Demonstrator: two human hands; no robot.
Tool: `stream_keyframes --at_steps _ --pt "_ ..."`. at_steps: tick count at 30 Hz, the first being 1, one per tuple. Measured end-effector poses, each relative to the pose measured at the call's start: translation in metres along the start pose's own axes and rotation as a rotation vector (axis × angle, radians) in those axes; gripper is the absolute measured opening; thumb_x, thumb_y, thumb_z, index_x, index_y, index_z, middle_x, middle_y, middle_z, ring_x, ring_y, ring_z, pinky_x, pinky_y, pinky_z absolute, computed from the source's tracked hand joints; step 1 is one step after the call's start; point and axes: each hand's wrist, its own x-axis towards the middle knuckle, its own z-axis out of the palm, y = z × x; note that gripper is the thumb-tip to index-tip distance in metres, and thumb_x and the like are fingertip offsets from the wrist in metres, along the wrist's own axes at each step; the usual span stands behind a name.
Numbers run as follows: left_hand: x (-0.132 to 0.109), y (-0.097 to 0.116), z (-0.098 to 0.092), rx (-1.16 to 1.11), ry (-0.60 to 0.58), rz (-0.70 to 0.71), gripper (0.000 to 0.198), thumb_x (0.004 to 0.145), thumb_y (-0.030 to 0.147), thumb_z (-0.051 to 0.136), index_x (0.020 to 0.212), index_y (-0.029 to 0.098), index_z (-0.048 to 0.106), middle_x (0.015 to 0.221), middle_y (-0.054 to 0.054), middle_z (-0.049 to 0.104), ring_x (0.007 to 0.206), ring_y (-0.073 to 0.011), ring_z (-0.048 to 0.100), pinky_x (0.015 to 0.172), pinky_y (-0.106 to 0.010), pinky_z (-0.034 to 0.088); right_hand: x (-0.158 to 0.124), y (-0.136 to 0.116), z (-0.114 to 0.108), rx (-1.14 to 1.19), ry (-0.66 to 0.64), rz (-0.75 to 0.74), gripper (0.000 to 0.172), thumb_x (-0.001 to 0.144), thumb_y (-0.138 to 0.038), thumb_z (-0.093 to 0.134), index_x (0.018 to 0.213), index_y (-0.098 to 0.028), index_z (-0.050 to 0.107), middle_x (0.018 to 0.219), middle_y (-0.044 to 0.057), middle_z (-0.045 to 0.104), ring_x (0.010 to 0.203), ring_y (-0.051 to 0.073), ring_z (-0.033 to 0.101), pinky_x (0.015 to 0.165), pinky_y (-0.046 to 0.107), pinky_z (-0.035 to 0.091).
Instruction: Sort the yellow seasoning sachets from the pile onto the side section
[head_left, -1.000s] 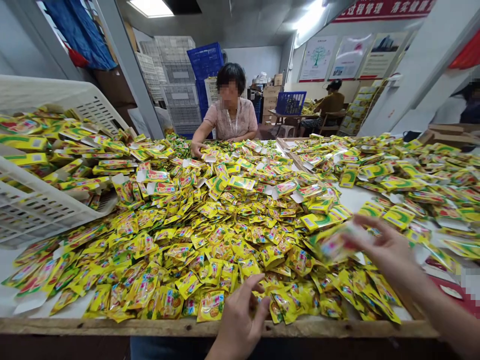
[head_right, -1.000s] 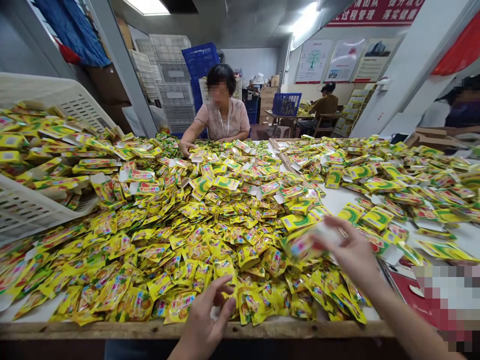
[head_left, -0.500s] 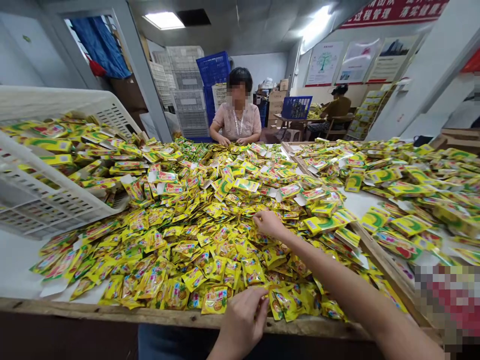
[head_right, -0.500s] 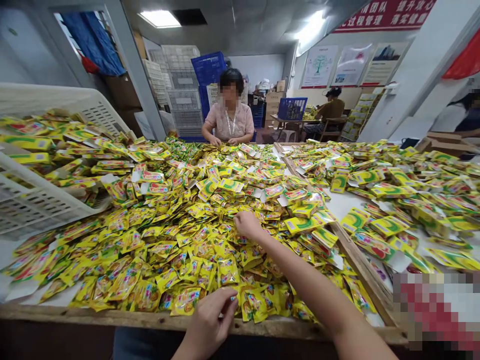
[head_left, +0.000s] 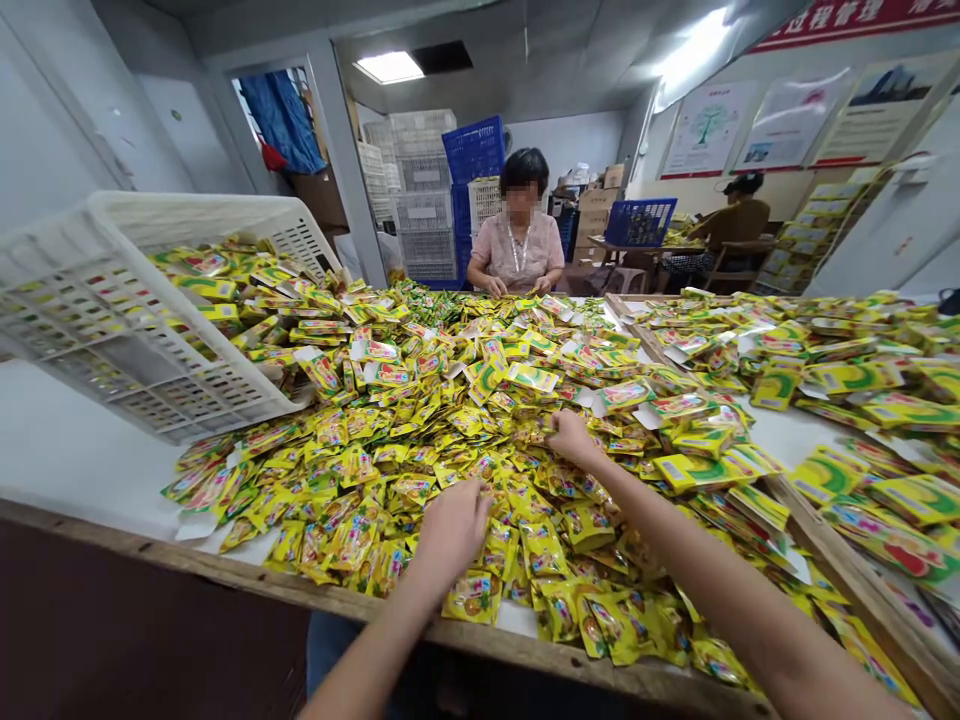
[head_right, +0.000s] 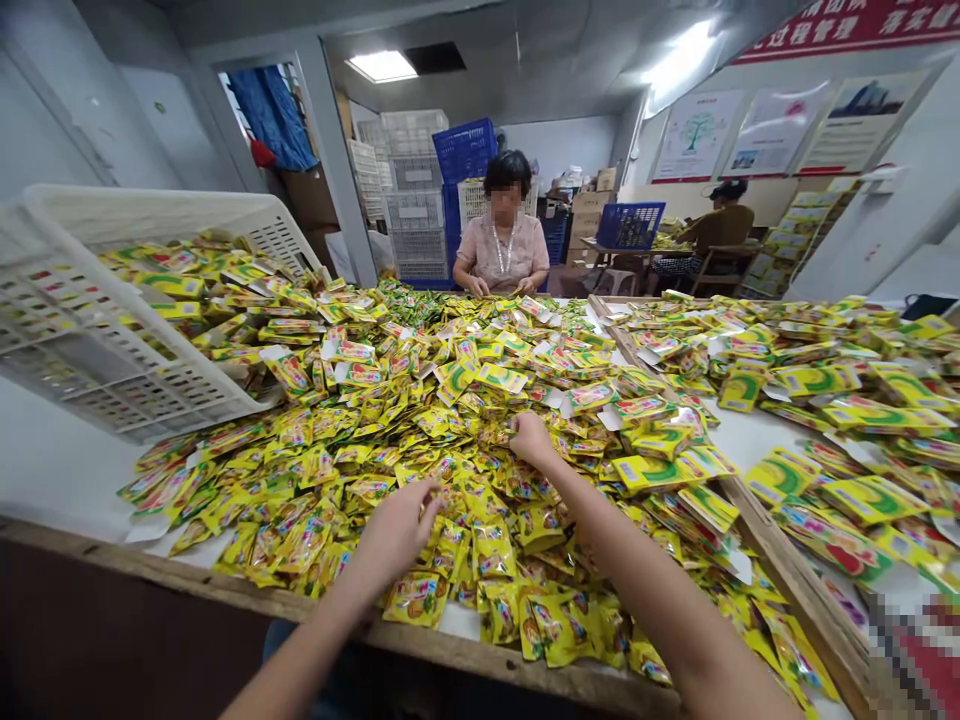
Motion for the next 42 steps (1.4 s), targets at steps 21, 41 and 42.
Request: stream_keyframes --at_steps 21,41,42 --pt "0.058 -0.012 -0.024 -0.158 0.186 0.238 0.022 0.089 0.02 0.041 0.104 0.02 0.058 0.103 -0.008 0.06 0.098 -0.0197 0.058 0.087 -0.033 0.046 -0.117 0.004 -0.022 0.792 0.024 -0.108 0.037 0.07 -0.055 0.063 0.075 -0.019 0.061 0.072 0.002 0.066 0.072 0.019 0.061 0.07 0.033 0.051" --pt "0.219 0.054 0.01 0.055 -0.014 0.274 0.044 0.083 0.007 0.051 0.126 0.017 0.047 0.131 -0.014 0.049 0.125 -0.0258 0.043 0.106 -0.042 0.03 -0.129 0.033 -0.028 1.119 0.245 0.169 0.047 0.066 -0.055 0.072 0.094 -0.019 0.063 0.094 0.008 0.072 0.081 0.023 0.068 0.069 0.035 0.057" --pt "0.229 0.054 0.017 0.075 0.019 0.244 0.048 0.081 0.005 0.053 0.127 0.017 0.046 0.135 -0.015 0.045 0.129 -0.0283 0.039 0.108 -0.046 0.027 -0.128 0.034 -0.028 1.112 0.256 0.163 0.047 0.066 -0.055 0.072 0.093 -0.018 0.063 0.094 0.008 0.072 0.082 0.024 0.068 0.071 0.036 0.057"
